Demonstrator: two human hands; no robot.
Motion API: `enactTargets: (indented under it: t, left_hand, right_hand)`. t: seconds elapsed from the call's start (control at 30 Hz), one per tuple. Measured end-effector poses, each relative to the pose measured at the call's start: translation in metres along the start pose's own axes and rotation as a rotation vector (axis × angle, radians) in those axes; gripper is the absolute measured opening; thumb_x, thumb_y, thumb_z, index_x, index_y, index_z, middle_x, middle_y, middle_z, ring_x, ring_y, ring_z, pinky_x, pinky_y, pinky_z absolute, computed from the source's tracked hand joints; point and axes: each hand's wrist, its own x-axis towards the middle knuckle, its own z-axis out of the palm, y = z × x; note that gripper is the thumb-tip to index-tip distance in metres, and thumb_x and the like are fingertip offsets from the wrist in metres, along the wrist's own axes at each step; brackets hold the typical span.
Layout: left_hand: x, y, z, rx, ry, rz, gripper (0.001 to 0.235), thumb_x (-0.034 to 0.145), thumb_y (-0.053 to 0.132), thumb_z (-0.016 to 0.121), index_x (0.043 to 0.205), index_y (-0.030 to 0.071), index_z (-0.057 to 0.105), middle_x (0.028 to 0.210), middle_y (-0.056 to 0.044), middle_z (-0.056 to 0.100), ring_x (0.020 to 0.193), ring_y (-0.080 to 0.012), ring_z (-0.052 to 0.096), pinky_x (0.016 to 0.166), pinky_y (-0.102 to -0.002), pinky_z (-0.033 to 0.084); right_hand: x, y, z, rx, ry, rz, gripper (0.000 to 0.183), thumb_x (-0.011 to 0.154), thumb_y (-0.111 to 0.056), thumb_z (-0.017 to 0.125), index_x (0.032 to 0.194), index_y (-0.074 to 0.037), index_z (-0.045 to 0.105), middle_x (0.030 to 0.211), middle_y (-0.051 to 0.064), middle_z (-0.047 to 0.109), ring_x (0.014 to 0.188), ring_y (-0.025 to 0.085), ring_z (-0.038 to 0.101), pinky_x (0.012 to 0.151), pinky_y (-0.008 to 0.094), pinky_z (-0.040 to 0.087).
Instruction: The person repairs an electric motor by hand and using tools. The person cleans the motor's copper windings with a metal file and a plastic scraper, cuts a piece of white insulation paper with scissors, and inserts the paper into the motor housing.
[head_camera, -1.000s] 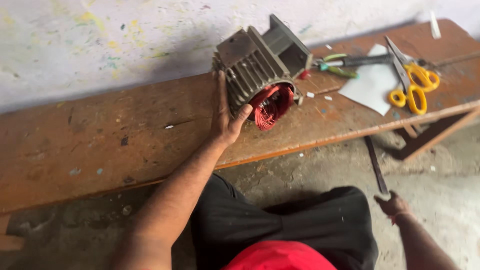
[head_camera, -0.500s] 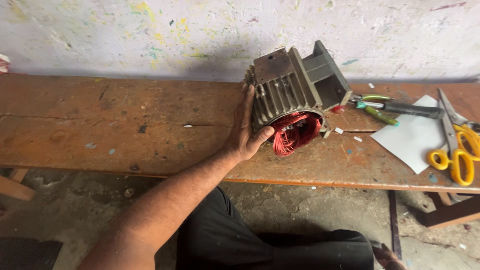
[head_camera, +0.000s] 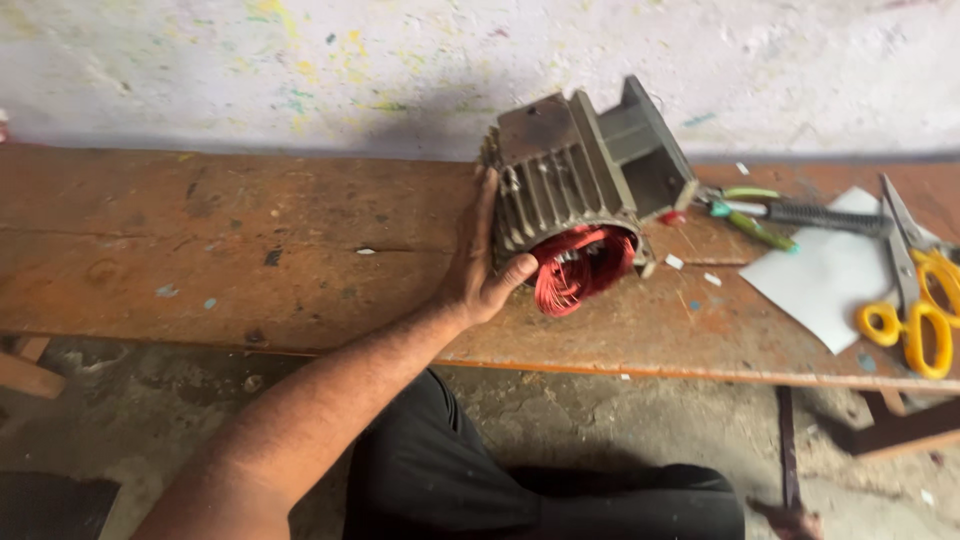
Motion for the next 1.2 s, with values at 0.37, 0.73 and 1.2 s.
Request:
enactTargets:
  t: [0.37, 0.73, 1.2]
  left_hand:
    - [0.001, -0.002, -0.005, 0.021, -0.036, -0.037, 0.107, 0.101, 0.075, 0.042, 0.169, 0.006, -0.002, 0.176, -0.029, 0.001, 0.166, -0.0435, 0.007, 0.136, -0.058, 0.012]
    - [-0.003, -0.007, -0.003, 0.020, -0.011, -0.055, 0.109, 0.098, 0.076, 0.045, 0.170, 0.007, 0.002, 0.176, -0.029, 0.002, 0.166, -0.0437, 0.008, 0.134, -0.059, 0.014]
    - [-0.060, 0.132, 0.044, -0.172, 0.118, 0.753, 0.061, 0.099, -0.011, 0.068, 0.149, 0.011, 0.042, 0.140, -0.021, 0.054, 0.096, -0.0177, 0.064, 0.067, -0.026, 0.053]
  right_hand:
    - [-0.021, -0.021, -0.021, 0.021, -0.067, -0.071, 0.071, 0.085, -0.040, 0.073, 0.145, -0.007, 0.054, 0.101, 0.021, 0.066, 0.086, 0.030, 0.064, 0.068, 0.040, 0.057]
    - [-0.122, -0.012, -0.067, 0.277, 0.037, -0.276, 0.058, 0.090, -0.033, 0.069, 0.141, -0.007, 0.058, 0.088, 0.018, 0.068, 0.074, 0.026, 0.064, 0.062, 0.038, 0.055]
    - [-0.305, -0.108, -0.138, 0.483, -0.088, -0.480, 0.043, 0.096, -0.024, 0.063, 0.135, -0.007, 0.062, 0.071, 0.015, 0.070, 0.057, 0.021, 0.064, 0.054, 0.035, 0.053]
